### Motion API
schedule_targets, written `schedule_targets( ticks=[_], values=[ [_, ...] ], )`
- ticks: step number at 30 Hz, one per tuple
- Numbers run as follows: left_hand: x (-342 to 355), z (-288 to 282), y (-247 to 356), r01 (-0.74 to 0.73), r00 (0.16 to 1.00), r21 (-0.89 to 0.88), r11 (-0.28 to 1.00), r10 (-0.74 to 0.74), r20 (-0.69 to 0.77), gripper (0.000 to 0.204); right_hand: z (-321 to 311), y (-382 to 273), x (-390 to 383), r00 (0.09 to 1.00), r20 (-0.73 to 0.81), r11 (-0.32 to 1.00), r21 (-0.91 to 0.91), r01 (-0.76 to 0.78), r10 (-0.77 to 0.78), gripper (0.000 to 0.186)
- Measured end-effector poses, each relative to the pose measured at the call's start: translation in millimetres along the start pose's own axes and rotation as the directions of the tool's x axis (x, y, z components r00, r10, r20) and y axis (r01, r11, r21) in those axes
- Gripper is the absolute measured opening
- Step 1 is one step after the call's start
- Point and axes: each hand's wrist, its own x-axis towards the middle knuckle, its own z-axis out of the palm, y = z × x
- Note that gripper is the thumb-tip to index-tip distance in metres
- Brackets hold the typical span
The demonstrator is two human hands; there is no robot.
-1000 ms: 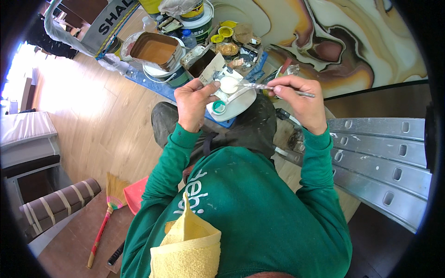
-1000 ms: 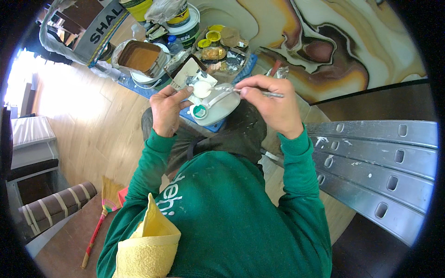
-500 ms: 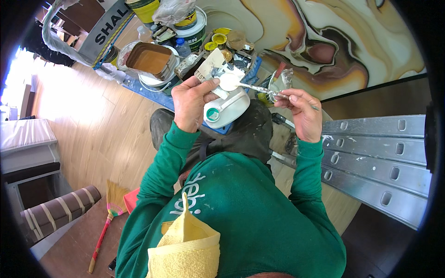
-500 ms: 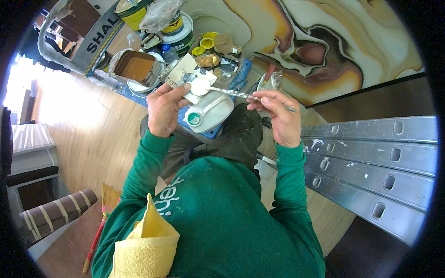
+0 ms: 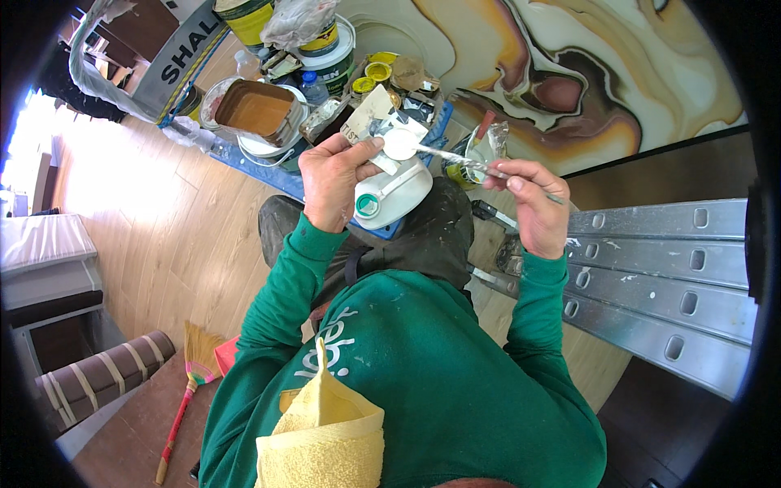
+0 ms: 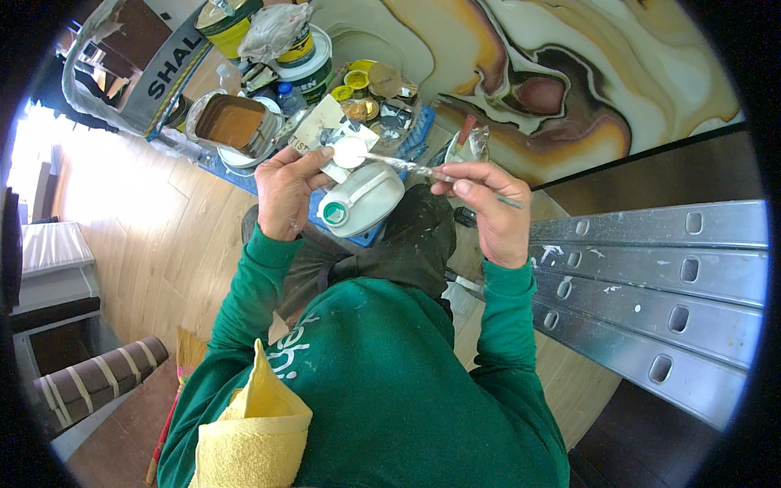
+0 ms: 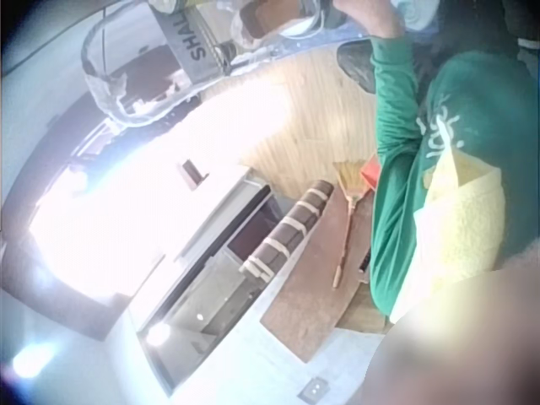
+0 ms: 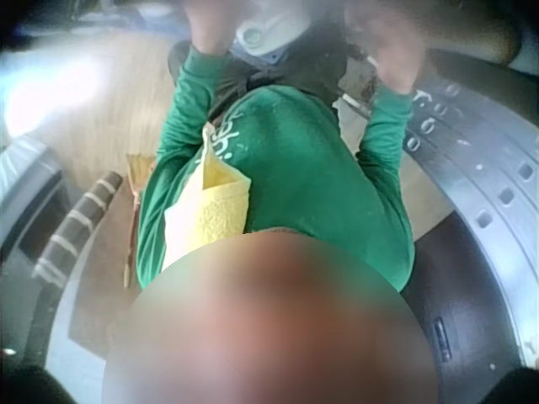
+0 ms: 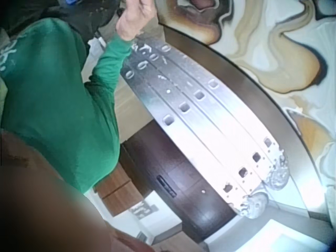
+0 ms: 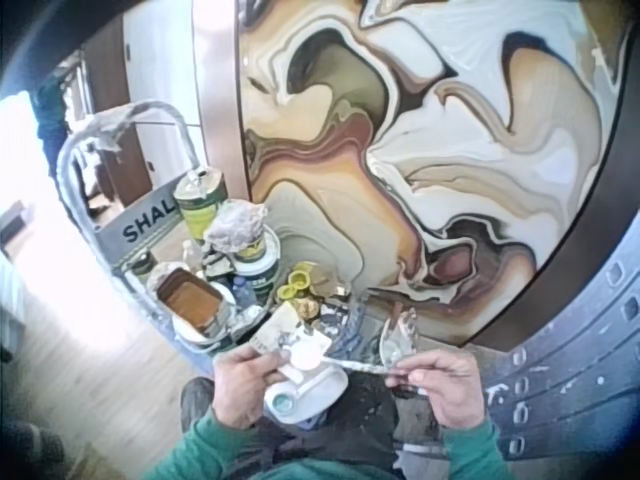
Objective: The person mixes white paint on a small card using a brush, repeatedly dipping the brush into a container and blending the paint on the card. The person holds the card in one hand and uses the brush in the other to stir and spread the paint.
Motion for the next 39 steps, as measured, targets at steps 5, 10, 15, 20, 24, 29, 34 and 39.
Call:
schedule_targets(
  ticks=[5,10,15,20,24,29,34,39],
  values=[
    [-2.0,3.8,0.6,0.004,1.000,-0.020,1.000,-0.005,-0.006,0.017,-0.4,-0.9,-0.9,0.997,0.072,0.993,-0.108,0.039,-0.031,0.021],
    [0.0,2.5,-0.9,0.015,0.999,0.025,1.000,-0.014,-0.044,0.015,-1.0,-21.9,-1.8,0.998,0.055,0.977,-0.211,0.028,-0.017,0.019],
    [-2.8,1.7,-3.1,-0.032,0.998,0.074,0.997,0.035,-0.044,0.013,16.1,-41.3,4.7,0.988,0.114,0.918,-0.370,0.141,-0.106,0.018],
    [-6.3,4.1,-6.8,-0.068,0.997,0.172,0.983,0.075,-0.034,0.011,40.9,-35.8,23.4,0.960,0.242,0.784,-0.565,0.257,-0.140,0.015],
    [-6.5,0.9,-9.6,-0.076,0.996,0.201,0.977,0.084,-0.030,0.010,49.6,-39.4,22.8,0.948,0.286,0.611,-0.729,0.310,-0.139,0.013],
    [-6.4,-2.4,-11.3,-0.051,0.998,0.205,0.977,0.059,-0.032,0.011,53.4,-45.6,22.1,0.970,0.217,0.691,-0.684,0.233,-0.113,0.011],
    [-5.3,-1.4,-11.2,-0.049,0.999,0.187,0.981,0.051,-0.008,0.010,52.1,-44.0,27.5,0.976,0.213,0.658,-0.730,0.184,-0.037,0.014],
    [-2.1,-2.4,-15.2,-0.032,0.998,0.159,0.987,0.039,-0.043,0.009,45.0,-38.7,26.1,0.978,0.180,0.856,-0.517,0.007,0.101,0.016]
  ],
)
